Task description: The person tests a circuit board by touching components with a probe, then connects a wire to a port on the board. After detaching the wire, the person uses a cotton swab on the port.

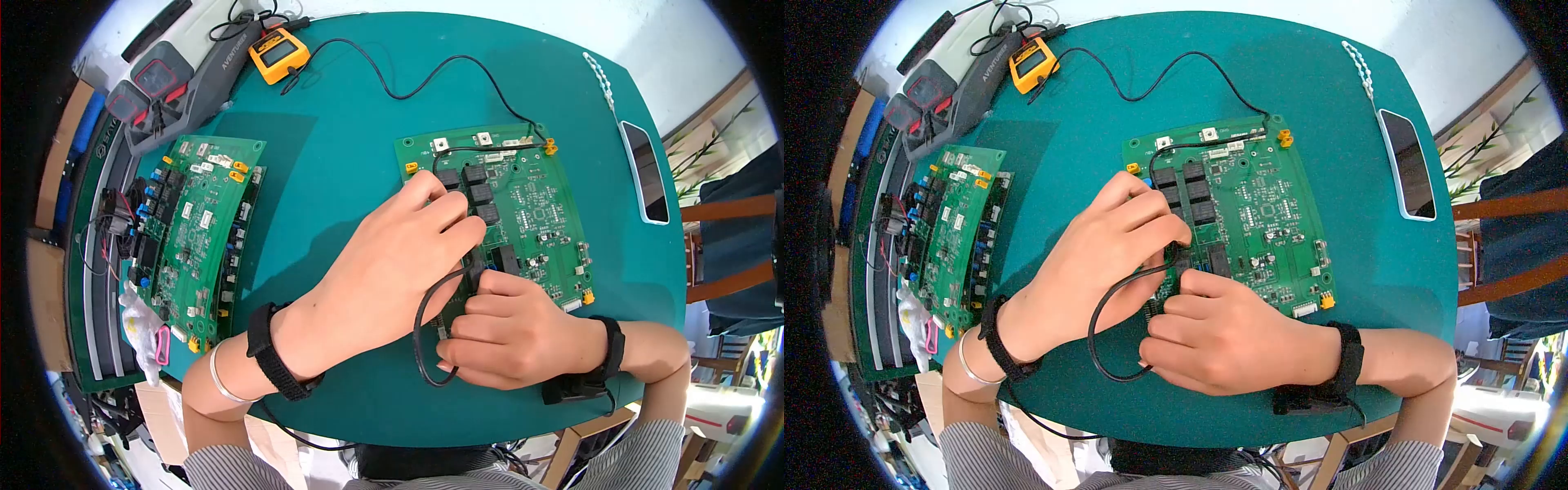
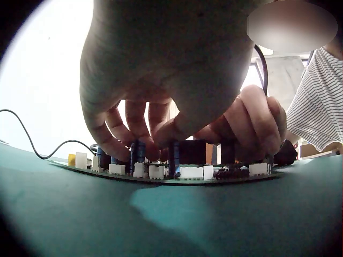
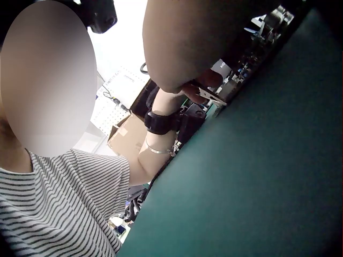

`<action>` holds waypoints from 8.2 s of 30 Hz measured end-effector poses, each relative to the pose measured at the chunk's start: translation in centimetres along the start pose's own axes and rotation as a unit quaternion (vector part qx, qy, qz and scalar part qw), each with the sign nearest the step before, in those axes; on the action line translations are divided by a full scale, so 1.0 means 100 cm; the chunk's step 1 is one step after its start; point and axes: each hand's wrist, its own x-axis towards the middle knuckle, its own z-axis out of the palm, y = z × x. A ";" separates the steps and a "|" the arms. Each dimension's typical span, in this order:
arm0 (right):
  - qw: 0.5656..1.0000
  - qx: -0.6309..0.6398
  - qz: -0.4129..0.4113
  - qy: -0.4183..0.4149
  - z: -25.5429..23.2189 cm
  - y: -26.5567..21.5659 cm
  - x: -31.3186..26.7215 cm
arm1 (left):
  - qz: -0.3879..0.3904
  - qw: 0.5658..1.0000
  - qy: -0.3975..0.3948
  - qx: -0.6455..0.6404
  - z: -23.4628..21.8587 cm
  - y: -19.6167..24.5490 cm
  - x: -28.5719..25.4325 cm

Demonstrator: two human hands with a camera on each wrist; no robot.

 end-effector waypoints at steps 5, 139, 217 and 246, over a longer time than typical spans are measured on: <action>1.000 0.001 -0.002 0.006 0.002 0.000 -0.001 | -0.002 1.000 0.005 0.000 0.000 0.001 0.001; 0.970 0.160 0.093 -0.156 -0.048 0.016 0.006 | -0.024 0.999 0.016 0.035 0.001 0.005 0.003; 0.883 0.399 0.234 -0.083 -0.086 0.008 0.023 | -0.032 0.994 0.099 -0.019 -0.004 0.009 0.009; 0.968 0.012 0.214 -0.128 -0.096 0.033 0.006 | 0.057 0.996 -0.040 0.063 -0.002 0.014 0.008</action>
